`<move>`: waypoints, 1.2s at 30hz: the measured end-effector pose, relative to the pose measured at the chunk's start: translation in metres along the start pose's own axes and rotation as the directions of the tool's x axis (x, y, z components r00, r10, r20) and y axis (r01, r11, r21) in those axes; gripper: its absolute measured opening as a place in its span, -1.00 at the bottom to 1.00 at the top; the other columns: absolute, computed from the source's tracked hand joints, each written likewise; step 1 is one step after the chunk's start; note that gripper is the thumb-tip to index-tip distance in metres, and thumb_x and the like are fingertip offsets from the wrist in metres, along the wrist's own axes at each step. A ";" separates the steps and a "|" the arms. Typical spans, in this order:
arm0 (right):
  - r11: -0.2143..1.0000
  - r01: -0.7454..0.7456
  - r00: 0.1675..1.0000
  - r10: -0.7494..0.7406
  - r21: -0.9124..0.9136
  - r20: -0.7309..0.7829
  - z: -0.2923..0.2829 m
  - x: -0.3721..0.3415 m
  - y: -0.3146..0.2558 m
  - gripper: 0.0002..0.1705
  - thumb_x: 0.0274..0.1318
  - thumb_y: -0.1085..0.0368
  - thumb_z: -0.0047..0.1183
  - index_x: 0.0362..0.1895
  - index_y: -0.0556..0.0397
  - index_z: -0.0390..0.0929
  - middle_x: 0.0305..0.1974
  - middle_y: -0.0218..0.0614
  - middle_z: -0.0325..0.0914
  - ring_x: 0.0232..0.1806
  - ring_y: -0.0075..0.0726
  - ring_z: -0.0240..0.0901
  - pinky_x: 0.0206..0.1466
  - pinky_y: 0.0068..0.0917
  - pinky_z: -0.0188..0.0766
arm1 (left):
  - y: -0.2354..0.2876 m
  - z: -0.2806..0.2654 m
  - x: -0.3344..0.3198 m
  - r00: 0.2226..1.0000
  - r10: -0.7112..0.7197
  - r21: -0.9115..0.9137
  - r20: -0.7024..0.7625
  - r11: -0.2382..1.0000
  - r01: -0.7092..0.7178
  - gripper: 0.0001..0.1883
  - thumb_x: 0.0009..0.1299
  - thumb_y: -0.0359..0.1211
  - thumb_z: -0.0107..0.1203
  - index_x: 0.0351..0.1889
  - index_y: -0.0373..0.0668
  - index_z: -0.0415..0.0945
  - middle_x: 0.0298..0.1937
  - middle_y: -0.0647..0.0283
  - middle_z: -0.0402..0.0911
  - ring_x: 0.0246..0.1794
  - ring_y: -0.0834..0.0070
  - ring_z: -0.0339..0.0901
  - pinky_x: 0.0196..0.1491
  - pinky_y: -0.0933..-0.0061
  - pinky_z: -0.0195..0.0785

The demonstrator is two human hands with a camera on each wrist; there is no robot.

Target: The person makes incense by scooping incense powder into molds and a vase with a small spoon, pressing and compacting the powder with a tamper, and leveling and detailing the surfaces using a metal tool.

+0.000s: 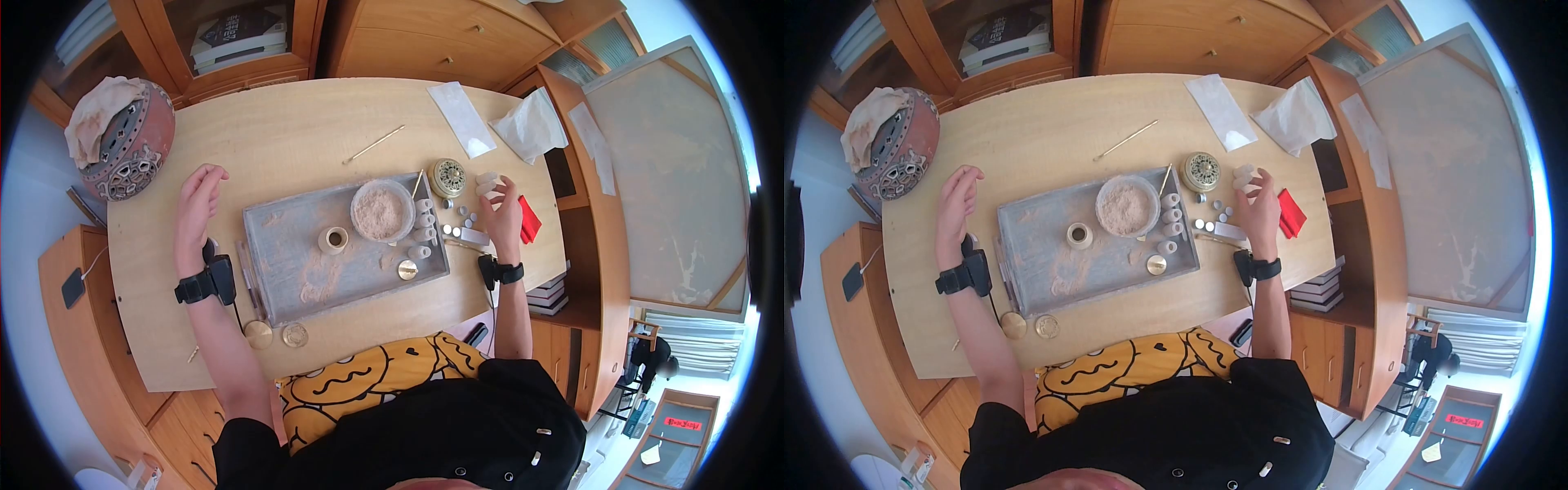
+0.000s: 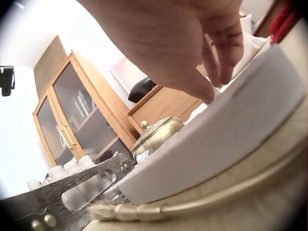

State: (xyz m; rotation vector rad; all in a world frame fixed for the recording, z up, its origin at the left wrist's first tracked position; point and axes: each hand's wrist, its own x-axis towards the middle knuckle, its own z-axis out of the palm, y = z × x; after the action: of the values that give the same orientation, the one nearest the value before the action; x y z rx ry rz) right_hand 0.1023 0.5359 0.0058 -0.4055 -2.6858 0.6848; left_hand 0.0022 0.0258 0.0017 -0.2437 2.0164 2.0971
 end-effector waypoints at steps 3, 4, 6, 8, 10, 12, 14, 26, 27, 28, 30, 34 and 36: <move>0.976 0.047 0.998 -0.053 -0.212 -0.024 -0.014 -0.010 -0.017 -0.35 0.01 0.37 0.26 0.20 0.21 0.31 -0.05 -0.14 0.57 -0.28 -0.20 0.56 -0.24 -0.32 0.49 | 0.001 0.000 -0.001 1.000 0.005 0.000 -0.006 1.000 -0.005 -0.80 0.50 -0.20 0.04 -0.30 -0.08 0.49 -0.60 0.68 0.05 -0.67 0.89 -0.10 -0.62 0.70 -0.30; 0.959 0.083 0.994 -0.099 -0.270 -0.047 -0.020 -0.014 -0.027 -0.38 0.01 0.39 0.26 0.18 0.19 0.34 -0.06 -0.16 0.55 -0.30 -0.20 0.54 -0.25 -0.32 0.48 | 0.001 0.001 -0.001 1.000 0.008 0.000 -0.007 1.000 -0.008 -0.80 0.50 -0.20 0.04 -0.30 -0.08 0.49 -0.60 0.68 0.05 -0.67 0.89 -0.10 -0.62 0.71 -0.30; 0.937 0.113 0.988 -0.141 -0.329 -0.063 -0.032 -0.025 -0.049 -0.42 0.02 0.41 0.25 0.16 0.18 0.37 -0.07 -0.18 0.54 -0.31 -0.20 0.51 -0.27 -0.31 0.46 | -0.001 0.000 0.001 1.000 0.005 -0.001 -0.009 1.000 -0.005 -0.80 0.49 -0.20 0.04 -0.30 -0.08 0.49 -0.60 0.68 0.05 -0.67 0.89 -0.10 -0.61 0.71 -0.30; 0.951 0.271 0.961 -0.259 -0.147 0.096 -0.044 -0.037 -0.073 -0.54 0.02 0.45 0.24 0.07 0.12 0.48 -0.10 -0.20 0.53 -0.37 -0.20 0.48 -0.29 -0.32 0.46 | -0.002 0.000 0.001 1.000 0.005 0.000 -0.009 1.000 -0.005 -0.80 0.49 -0.20 0.04 -0.31 -0.08 0.49 -0.60 0.67 0.05 -0.67 0.90 -0.10 -0.61 0.71 -0.30; 0.939 0.343 0.917 -0.340 0.020 0.211 -0.053 -0.049 -0.099 -0.66 -0.03 0.47 0.26 -0.09 0.03 0.57 -0.13 -0.23 0.53 -0.36 -0.21 0.55 -0.33 -0.37 0.50 | 0.000 0.001 0.000 1.000 0.004 0.001 -0.008 1.000 -0.004 -0.81 0.49 -0.21 0.04 -0.31 -0.08 0.49 -0.60 0.67 0.05 -0.67 0.90 -0.10 -0.61 0.70 -0.30; 0.881 0.467 0.830 -0.468 0.080 0.303 -0.051 -0.058 -0.106 -0.67 -0.03 0.45 0.26 -0.11 0.01 0.58 -0.14 -0.27 0.53 -0.34 -0.21 0.58 -0.34 -0.40 0.52 | 0.000 0.001 0.000 1.000 0.004 0.003 -0.005 1.000 -0.004 -0.81 0.49 -0.21 0.04 -0.31 -0.08 0.49 -0.61 0.67 0.05 -0.67 0.90 -0.10 -0.61 0.70 -0.30; 0.851 0.523 0.786 -0.502 0.045 0.360 -0.051 -0.066 -0.123 -0.68 -0.05 0.46 0.24 -0.13 0.00 0.59 -0.14 -0.29 0.52 -0.33 -0.22 0.57 -0.34 -0.40 0.53 | 0.000 0.001 0.000 1.000 0.007 0.006 -0.001 1.000 -0.007 -0.81 0.49 -0.21 0.04 -0.31 -0.08 0.50 -0.61 0.67 0.05 -0.67 0.90 -0.09 -0.61 0.71 -0.30; 0.532 0.839 0.491 -0.650 -0.114 0.581 -0.034 -0.066 -0.153 -0.83 -0.17 0.37 0.08 -0.36 0.05 0.52 -0.25 -0.34 0.41 -0.15 -0.30 0.44 -0.17 -0.42 0.50 | 0.004 0.002 -0.003 1.000 0.006 0.006 -0.022 1.000 -0.006 -0.78 0.48 -0.19 0.06 -0.33 -0.08 0.50 -0.60 0.68 0.04 -0.65 0.89 -0.09 -0.60 0.70 -0.28; 0.534 0.835 0.508 -0.649 -0.137 0.567 -0.034 -0.066 -0.154 -0.86 -0.16 0.37 0.08 -0.39 0.04 0.50 -0.27 -0.34 0.39 -0.15 -0.29 0.44 -0.18 -0.41 0.49 | 0.003 0.002 -0.002 1.000 0.004 0.014 -0.021 1.000 -0.003 -0.78 0.48 -0.18 0.06 -0.34 -0.08 0.49 -0.60 0.68 0.04 -0.65 0.89 -0.09 -0.60 0.69 -0.28; 0.531 0.837 0.504 -0.652 -0.134 0.567 -0.034 -0.066 -0.154 -0.86 -0.16 0.37 0.08 -0.39 0.04 0.50 -0.27 -0.34 0.39 -0.15 -0.29 0.44 -0.18 -0.41 0.49 | 0.003 0.001 -0.003 1.000 0.001 0.022 -0.022 1.000 0.000 -0.78 0.48 -0.18 0.07 -0.34 -0.08 0.49 -0.60 0.68 0.04 -0.65 0.88 -0.09 -0.60 0.69 -0.28; 0.554 0.817 0.533 -0.618 -0.161 0.578 -0.034 -0.067 -0.152 -0.86 -0.16 0.38 0.08 -0.39 0.04 0.51 -0.27 -0.32 0.39 -0.15 -0.29 0.45 -0.17 -0.41 0.49 | 0.003 0.001 -0.003 1.000 -0.001 0.021 -0.020 1.000 0.001 -0.79 0.48 -0.18 0.06 -0.34 -0.07 0.49 -0.60 0.68 0.05 -0.65 0.88 -0.09 -0.60 0.69 -0.28; 0.571 0.805 0.547 -0.611 -0.160 0.573 -0.032 -0.068 -0.148 -0.73 -0.18 0.47 0.07 -0.26 0.05 0.55 -0.26 -0.35 0.42 -0.18 -0.29 0.46 -0.32 -0.42 0.50 | -0.001 0.001 0.000 1.000 0.001 0.003 -0.022 1.000 -0.001 -0.79 0.48 -0.19 0.06 -0.33 -0.08 0.49 -0.61 0.68 0.05 -0.65 0.88 -0.08 -0.60 0.69 -0.27; 0.564 0.806 0.549 -0.601 -0.177 0.581 -0.032 -0.069 -0.146 -0.82 -0.14 0.39 0.08 -0.33 0.04 0.50 -0.27 -0.30 0.40 -0.15 -0.27 0.46 -0.19 -0.40 0.50 | 0.000 0.001 -0.001 1.000 0.004 0.003 -0.013 1.000 -0.004 -0.78 0.49 -0.19 0.05 -0.33 -0.08 0.49 -0.61 0.68 0.05 -0.65 0.88 -0.08 -0.60 0.69 -0.27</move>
State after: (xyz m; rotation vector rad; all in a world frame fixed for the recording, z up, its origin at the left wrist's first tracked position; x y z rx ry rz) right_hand 0.1495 0.4015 0.0887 0.9110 -3.0243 -0.1158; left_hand 0.0029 0.0266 0.0023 -0.2538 2.0289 2.1003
